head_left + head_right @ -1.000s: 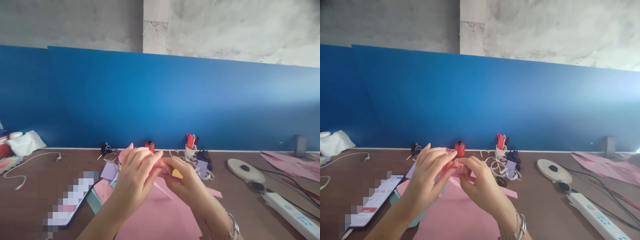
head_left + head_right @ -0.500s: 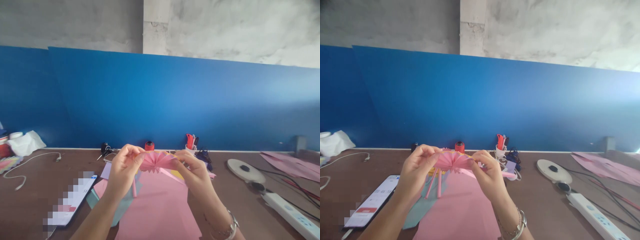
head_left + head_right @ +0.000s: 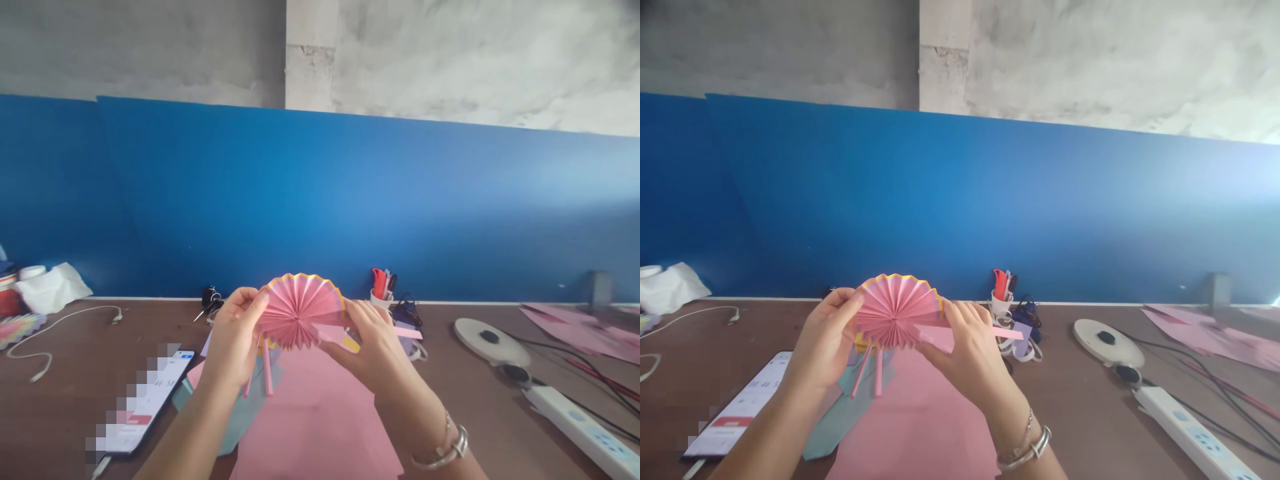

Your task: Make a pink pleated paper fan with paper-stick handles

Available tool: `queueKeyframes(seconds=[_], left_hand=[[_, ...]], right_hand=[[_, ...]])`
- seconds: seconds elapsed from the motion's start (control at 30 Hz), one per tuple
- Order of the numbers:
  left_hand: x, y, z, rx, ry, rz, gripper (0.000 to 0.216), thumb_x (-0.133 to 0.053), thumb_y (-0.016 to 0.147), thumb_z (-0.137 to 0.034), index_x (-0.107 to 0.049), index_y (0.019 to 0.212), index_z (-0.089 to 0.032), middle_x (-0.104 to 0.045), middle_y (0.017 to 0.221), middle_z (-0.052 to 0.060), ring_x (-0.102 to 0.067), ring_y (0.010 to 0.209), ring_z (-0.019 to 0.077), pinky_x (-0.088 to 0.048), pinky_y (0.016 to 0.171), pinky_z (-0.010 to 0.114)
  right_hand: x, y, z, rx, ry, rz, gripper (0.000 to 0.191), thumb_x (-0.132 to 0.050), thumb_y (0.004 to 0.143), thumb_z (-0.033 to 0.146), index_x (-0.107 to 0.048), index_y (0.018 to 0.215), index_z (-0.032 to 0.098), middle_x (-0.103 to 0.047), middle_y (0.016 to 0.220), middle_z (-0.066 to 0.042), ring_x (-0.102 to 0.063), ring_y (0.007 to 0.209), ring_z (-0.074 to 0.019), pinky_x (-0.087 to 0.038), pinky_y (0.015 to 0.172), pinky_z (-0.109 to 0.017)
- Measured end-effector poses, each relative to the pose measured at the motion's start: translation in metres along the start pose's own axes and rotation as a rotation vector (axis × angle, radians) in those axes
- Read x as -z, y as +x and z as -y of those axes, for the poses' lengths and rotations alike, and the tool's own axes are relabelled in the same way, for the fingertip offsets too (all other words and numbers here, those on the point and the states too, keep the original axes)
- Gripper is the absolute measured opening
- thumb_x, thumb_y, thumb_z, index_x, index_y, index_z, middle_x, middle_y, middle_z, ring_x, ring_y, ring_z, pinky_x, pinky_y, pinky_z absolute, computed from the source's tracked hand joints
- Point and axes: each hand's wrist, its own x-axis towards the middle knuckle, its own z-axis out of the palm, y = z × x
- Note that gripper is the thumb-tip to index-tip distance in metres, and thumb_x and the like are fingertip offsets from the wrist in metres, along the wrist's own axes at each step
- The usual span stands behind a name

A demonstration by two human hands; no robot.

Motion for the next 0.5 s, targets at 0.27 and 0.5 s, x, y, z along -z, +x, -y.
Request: queueKeyframes(seconds=[0.27,0.5], left_hand=[[0.009,0.012,-0.001,0.106,-0.132,0.003,0.026,-0.075,0.064,-0.033,-0.057,0.072,-0.016,-0.065,0.069,0.001,-0.062,0.063,0.0167,-0.047,0.057,0.026],[0.012,0.022,0.005,0.195,-0.206,-0.003,0.020,-0.074,0.065,-0.025,-0.059,0.073,-0.014,-0.065,0.071,0.003,-0.063,0.064,0.0158,-0.049,0.060,0.027]], right_hand=[[-0.014,0.000,-0.005,0.121,-0.244,-0.033,0.031,-0.050,0.080,0.019,-0.051,0.110,0.020,-0.063,0.096,-0.008,-0.056,0.093,-0.0235,-0.027,0.097,-0.044],[-0.015,0.002,-0.011,0.024,-0.114,0.069,0.022,-0.035,0.084,0.011,-0.055,0.086,0.020,-0.060,0.073,-0.002,-0.053,0.069,-0.0174,-0.035,0.066,-0.028]])
